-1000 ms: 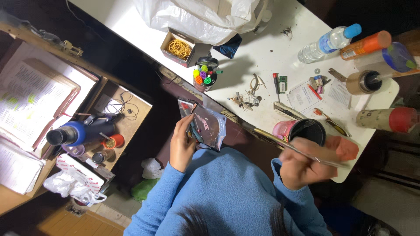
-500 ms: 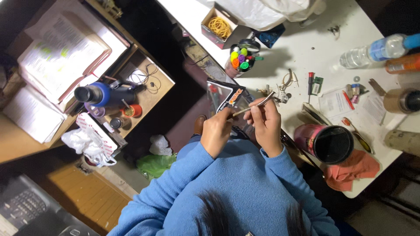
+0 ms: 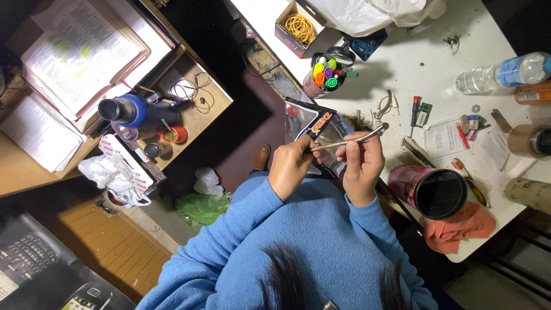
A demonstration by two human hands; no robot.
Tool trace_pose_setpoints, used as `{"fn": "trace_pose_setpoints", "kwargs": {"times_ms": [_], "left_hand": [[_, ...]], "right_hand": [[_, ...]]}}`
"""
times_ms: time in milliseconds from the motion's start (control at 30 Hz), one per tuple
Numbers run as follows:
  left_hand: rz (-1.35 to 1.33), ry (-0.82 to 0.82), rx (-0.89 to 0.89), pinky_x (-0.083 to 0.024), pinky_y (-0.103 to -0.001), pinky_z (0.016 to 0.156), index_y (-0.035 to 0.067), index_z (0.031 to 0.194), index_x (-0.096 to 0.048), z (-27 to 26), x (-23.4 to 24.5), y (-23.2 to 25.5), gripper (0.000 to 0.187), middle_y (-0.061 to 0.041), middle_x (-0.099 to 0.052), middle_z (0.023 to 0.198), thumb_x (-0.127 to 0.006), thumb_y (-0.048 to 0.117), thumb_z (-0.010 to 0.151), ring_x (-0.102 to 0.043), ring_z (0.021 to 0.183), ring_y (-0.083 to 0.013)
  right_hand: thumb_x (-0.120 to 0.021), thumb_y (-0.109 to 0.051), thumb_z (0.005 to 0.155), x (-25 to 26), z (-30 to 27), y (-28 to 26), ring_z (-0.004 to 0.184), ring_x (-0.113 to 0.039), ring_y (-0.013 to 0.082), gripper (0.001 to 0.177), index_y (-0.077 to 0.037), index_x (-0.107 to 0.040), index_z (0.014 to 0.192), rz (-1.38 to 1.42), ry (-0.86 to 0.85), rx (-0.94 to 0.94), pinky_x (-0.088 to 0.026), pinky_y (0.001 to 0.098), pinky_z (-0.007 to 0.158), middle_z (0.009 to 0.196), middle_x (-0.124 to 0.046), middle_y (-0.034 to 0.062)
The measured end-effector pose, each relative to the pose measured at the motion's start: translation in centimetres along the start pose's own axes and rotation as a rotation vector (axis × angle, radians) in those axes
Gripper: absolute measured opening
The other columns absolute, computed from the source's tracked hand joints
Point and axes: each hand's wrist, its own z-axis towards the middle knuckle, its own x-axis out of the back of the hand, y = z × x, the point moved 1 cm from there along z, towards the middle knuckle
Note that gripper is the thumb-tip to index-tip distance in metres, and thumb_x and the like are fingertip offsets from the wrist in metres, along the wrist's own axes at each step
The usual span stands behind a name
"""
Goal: The person sorts various small objects including tools, stationery, and fasteners on a desk, placing some items into a plastic bag and others into containers.
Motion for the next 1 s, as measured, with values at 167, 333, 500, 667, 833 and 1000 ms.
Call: {"fn": "trace_pose_setpoints", "kwargs": {"times_ms": [167, 333, 500, 667, 833, 1000], "left_hand": [[-0.009, 0.003, -0.010, -0.068, -0.058, 0.077, 0.017, 0.106, -0.080, -0.1, 0.7, 0.3, 0.019, -0.010, -0.089, 0.083, -0.074, 0.001, 0.098, -0.085, 0.086, -0.0523], [-0.068, -0.027, -0.057, -0.071, -0.055, 0.082, 0.015, 0.111, -0.080, -0.1, 2.0, 2.0, 0.026, -0.008, -0.092, 0.088, -0.066, -0.004, 0.099, -0.087, 0.088, -0.0489], [-0.045, -0.038, -0.086, -0.070, -0.054, 0.080, 0.018, 0.105, -0.081, -0.1, 2.0, 1.9, 0.025, -0.007, -0.090, 0.084, -0.067, -0.002, 0.097, -0.086, 0.087, -0.0482], [-0.046, -0.015, -0.121, -0.069, -0.051, 0.077, 0.017, 0.105, -0.080, -0.3, 2.3, 2.8, 0.023, -0.014, -0.084, 0.078, -0.069, -0.003, 0.097, -0.083, 0.083, -0.0522], [-0.050, -0.018, -0.097, -0.068, -0.055, 0.077, 0.014, 0.108, -0.081, -0.8, 2.6, 3.1, 0.021, -0.018, -0.085, 0.083, -0.071, -0.002, 0.098, -0.084, 0.088, -0.0551], [-0.082, -0.006, -0.080, -0.071, -0.062, 0.091, 0.011, 0.133, -0.079, -0.5, 2.1, 1.1, 0.040, -0.020, -0.094, 0.107, -0.072, -0.010, 0.100, -0.088, 0.104, -0.0548]], "right_hand": [[-0.061, -0.023, 0.131, 0.2, 0.3, -0.5, 0.067, -0.071, 0.0166, 0.028, 0.001, -0.071, 0.121, 0.002, -0.036, 0.029, -0.061, 0.0288, 0.062, 0.076, -0.075, 0.0116], [-0.060, -0.022, 0.131, 0.9, -0.2, -0.4, 0.067, -0.069, 0.0186, 0.026, 0.001, -0.067, 0.121, 0.056, -0.033, 0.038, -0.058, 0.0295, 0.059, 0.078, -0.072, 0.0143], [-0.055, -0.028, 0.132, 0.1, -0.7, 0.6, 0.069, -0.067, 0.0153, 0.030, -0.001, -0.064, 0.125, 0.171, 0.021, -0.029, -0.056, 0.0260, 0.059, 0.080, -0.068, 0.0109], [-0.052, -0.033, 0.135, -0.7, -1.1, 1.6, 0.076, -0.063, 0.0114, 0.028, -0.006, -0.059, 0.131, 0.354, 0.069, -0.183, -0.053, 0.0228, 0.064, 0.085, -0.063, 0.0061], [-0.052, -0.029, 0.133, -0.1, -0.3, 0.7, 0.070, -0.064, 0.0137, 0.027, -0.007, -0.061, 0.123, 0.217, 0.028, -0.099, -0.051, 0.0230, 0.059, 0.081, -0.062, 0.0071], [-0.056, -0.021, 0.132, 3.7, 0.3, -0.2, 0.066, -0.065, 0.0179, 0.023, -0.001, -0.062, 0.122, 0.028, 0.086, 0.082, -0.054, 0.0269, 0.057, 0.081, -0.067, 0.0118]]}}
